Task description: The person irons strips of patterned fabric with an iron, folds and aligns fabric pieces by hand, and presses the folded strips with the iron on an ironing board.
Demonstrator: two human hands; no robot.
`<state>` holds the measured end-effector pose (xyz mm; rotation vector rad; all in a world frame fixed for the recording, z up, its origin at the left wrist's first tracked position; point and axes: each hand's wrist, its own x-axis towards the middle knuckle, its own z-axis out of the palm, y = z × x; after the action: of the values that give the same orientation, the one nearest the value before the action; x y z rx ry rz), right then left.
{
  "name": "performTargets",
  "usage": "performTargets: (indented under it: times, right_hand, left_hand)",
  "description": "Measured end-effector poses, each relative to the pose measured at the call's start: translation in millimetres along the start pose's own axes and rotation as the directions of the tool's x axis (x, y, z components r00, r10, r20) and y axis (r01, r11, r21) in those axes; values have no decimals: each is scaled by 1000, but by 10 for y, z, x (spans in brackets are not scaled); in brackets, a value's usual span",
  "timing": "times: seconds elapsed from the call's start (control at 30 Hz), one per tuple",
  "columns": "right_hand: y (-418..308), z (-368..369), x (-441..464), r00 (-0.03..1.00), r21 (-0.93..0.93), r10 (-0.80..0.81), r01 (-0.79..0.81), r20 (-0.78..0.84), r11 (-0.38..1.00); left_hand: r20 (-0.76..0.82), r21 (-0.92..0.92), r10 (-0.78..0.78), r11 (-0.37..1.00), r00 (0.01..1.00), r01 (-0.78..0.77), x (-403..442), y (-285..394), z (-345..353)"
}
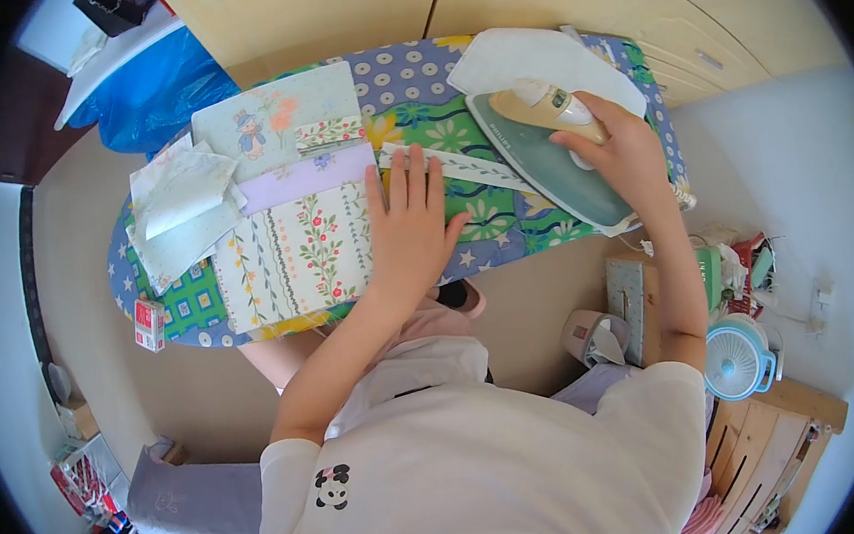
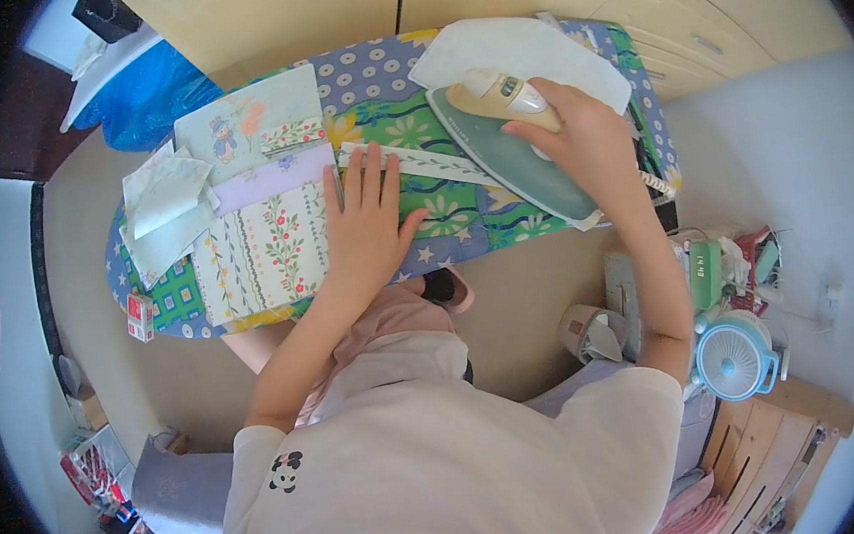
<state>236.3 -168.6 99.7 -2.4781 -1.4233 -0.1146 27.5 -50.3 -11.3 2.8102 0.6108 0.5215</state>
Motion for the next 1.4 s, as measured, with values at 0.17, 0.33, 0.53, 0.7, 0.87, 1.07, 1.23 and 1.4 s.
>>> performTargets:
  times: [0.17, 0.33, 0.53, 0.7, 0.87, 1.07, 1.23, 1.4]
  right_hand:
    - [-3, 12, -11, 998, 95, -52, 50, 18, 994]
    - [-33, -17, -13, 996, 116, -83, 79, 34, 990]
    - [-23, -50, -31, 985, 166, -169, 161, 35, 973]
    - [-16, -20, -58, 981, 159, -187, 177, 52, 971]
    - [-19, 34, -37, 954, 76, -300, 299, -5, 951]
    - [-27, 53, -39, 953, 60, -303, 304, -16, 951]
    - [-40, 32, -46, 953, 63, -302, 302, -7, 951]
    - [-57, -5, -49, 959, 105, -284, 281, 15, 954]
  left_hand:
    - [-18, 11, 5, 1000, 1000, -5, -7, -11, 20]
    - [-3, 18, -4, 1000, 1000, 4, -2, -4, -4]
    - [-10, -10, -9, 1000, 1000, 9, -4, -1, 5]
    - [-23, -14, -6, 1000, 1000, 6, -3, 3, -3]
    - [-35, -27, -25, 999, 999, 24, 3, 1, -11]
    - [-8, 8, -26, 1000, 1000, 26, 6, -22, -15]
    - [-26, 17, -29, 999, 999, 29, 3, -26, -13]
    - [-21, 21, -40, 999, 999, 40, -7, -18, -4]
